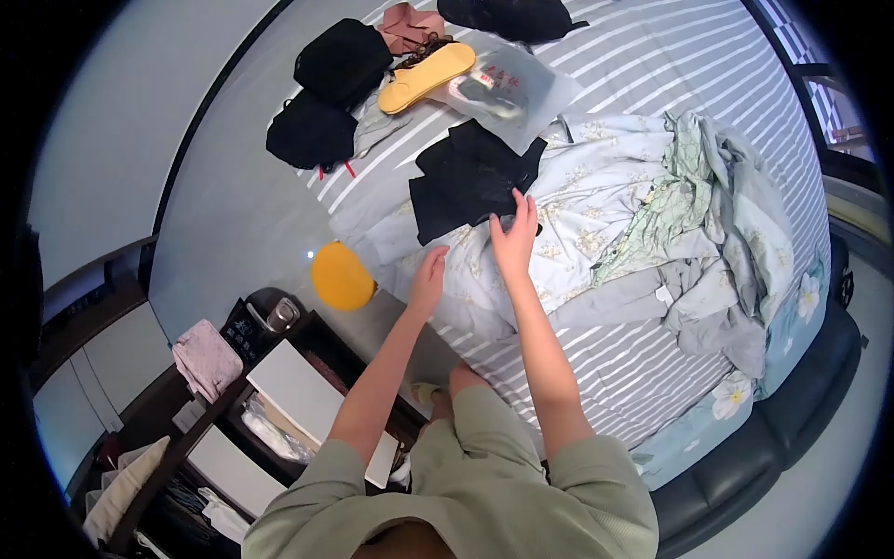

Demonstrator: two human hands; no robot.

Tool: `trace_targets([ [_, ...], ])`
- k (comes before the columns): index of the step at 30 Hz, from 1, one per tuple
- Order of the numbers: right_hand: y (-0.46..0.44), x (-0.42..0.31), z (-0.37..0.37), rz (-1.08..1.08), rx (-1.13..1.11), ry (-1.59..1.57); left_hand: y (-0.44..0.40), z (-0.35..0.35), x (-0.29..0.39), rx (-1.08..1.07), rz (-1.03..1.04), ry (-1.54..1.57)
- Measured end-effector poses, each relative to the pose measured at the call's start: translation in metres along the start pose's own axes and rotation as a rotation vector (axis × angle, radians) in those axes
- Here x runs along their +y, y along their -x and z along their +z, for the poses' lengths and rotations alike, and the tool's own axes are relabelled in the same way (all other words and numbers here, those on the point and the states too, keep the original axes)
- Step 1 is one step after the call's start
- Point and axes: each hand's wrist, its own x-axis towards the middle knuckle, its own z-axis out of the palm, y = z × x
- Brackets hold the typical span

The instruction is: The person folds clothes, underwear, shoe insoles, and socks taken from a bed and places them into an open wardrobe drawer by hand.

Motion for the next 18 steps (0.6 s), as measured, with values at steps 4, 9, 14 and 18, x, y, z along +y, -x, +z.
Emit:
trace_targets([
  [4, -0.04, 0.006, 0.004, -0.006, 0.042, -0.066, -0.019, 0.009, -0.006, -0.017, -0.024, 0.018],
  [9, -0.072, 0.027, 0.019, 0.21, -0.086, -0.164, -0.043, 0.023, -0.016, -0.046, -0.157, 0.221],
  [14, -0.065, 0.045, 0.031, 0.255, -0.19, -0.322, -0.07, 0.028, 0.009, 0.015, -0.553, 0.651],
  [18, -0.029, 0.019, 0.022, 0.248, -0.352, -0.421, -0.09, 0.023, 0.005, -0.029, -0.657, 0.955],
])
